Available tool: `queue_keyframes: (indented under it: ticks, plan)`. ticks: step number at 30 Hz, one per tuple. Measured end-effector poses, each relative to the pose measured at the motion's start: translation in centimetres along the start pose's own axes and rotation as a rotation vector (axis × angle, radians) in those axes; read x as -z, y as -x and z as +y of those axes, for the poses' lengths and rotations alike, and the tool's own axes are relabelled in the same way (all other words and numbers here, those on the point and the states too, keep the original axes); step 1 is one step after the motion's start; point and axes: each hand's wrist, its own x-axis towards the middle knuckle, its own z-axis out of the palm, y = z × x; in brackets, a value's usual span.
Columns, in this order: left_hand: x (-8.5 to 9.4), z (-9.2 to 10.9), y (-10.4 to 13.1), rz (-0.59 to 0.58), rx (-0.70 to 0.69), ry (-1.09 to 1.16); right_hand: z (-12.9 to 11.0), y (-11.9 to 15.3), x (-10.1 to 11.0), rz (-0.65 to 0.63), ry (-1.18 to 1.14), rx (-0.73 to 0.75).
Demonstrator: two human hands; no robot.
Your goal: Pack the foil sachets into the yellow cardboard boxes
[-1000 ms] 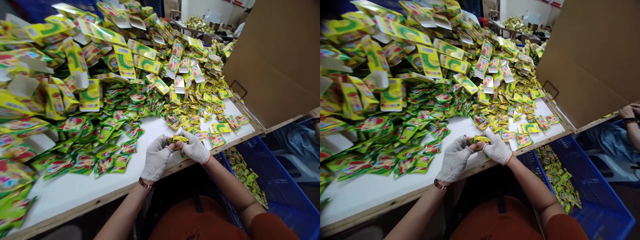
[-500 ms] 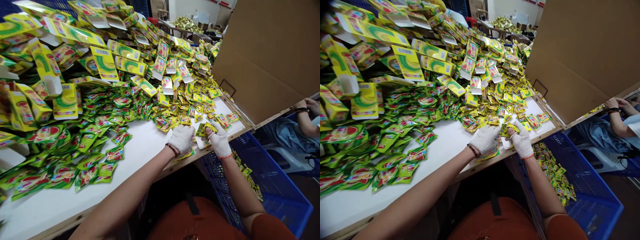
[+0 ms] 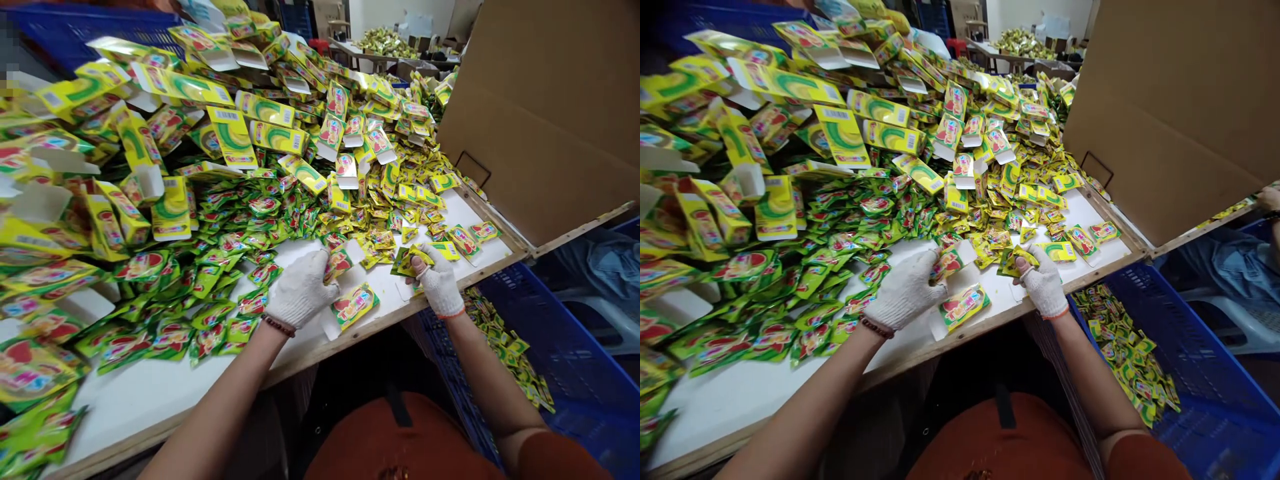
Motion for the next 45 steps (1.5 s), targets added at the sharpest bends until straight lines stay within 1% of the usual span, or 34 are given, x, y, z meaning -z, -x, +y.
queue_keyframes:
  ticks: [3, 5, 6, 9, 11, 13, 17, 20, 23, 25, 28, 30, 33, 35, 38, 41, 43, 45]
  plan:
    - [-1.1, -1.4, 0.4, -0.023, 0.056, 0.004, 0.2, 0.2, -1.9, -0.081, -0.013, 0.012]
    - [-1.7, -1.5, 0.3, -0.024, 0.077, 0.009, 0.0, 0.4, -3.2, -0.128, -0.013, 0.045]
    - [-1.9, -1.4, 0.2, -0.001, 0.079, 0.02, -0.1, 0.5, -3.7, -0.135, -0.005, 0.065]
    - [-2.0, -0.8, 0.4, 0.102, 0.025, 0.078, -0.6, 0.5, -4.9, -0.07, 0.047, 0.141]
    - [-1.7, -0.4, 1.0, 0.146, -0.015, 0.113, -0.8, 0.3, -5.3, -0.021, 0.086, 0.199]
    - [-1.4, -0.1, 1.7, 0.167, -0.03, 0.135, -0.9, 0.0, -5.5, -0.037, 0.162, 0.241]
    - [-0.9, 0.4, 2.6, 0.184, -0.091, 0.181, -1.1, -0.7, -5.0, -0.182, 0.356, 0.279]
    - [-0.9, 0.5, 2.8, 0.195, -0.149, 0.201, -1.3, -1.0, -4.5, -0.265, 0.423, 0.287]
    - [-1.2, 0.8, 2.8, 0.226, -0.187, 0.2, -1.6, -1.3, -4.6, -0.284, 0.489, 0.304]
    - [-1.4, 1.0, 2.9, 0.25, -0.174, 0.197, -1.8, -1.4, -5.0, -0.288, 0.521, 0.311]
    - [-1.6, 1.1, 3.1, 0.265, -0.069, 0.175, -1.7, -1.2, -5.6, -0.284, 0.501, 0.272]
    - [-1.6, 0.9, 3.1, 0.279, -0.02, 0.168, -1.4, -1.0, -5.8, -0.245, 0.438, 0.22]
    - [-1.6, 0.7, 3.1, 0.311, -0.058, 0.184, -0.9, -0.7, -5.7, -0.154, 0.354, 0.195]
    - [-1.7, 0.6, 3.1, 0.316, -0.101, 0.181, -0.7, -0.6, -5.4, -0.14, 0.324, 0.204]
    - [-1.8, 0.5, 3.1, 0.303, -0.12, 0.154, -0.5, -0.6, -5.0, -0.215, 0.318, 0.225]
    - [-1.8, 0.4, 3.2, 0.283, -0.138, 0.142, -0.8, -0.7, -4.7, -0.3, 0.387, 0.271]
    - [-1.8, 0.3, 3.2, 0.247, -0.185, 0.139, -1.1, -0.8, -4.6, -0.355, 0.443, 0.306]
    - [-1.7, 0.3, 3.1, 0.197, -0.241, 0.143, -1.4, -0.9, -4.6, -0.4, 0.488, 0.371]
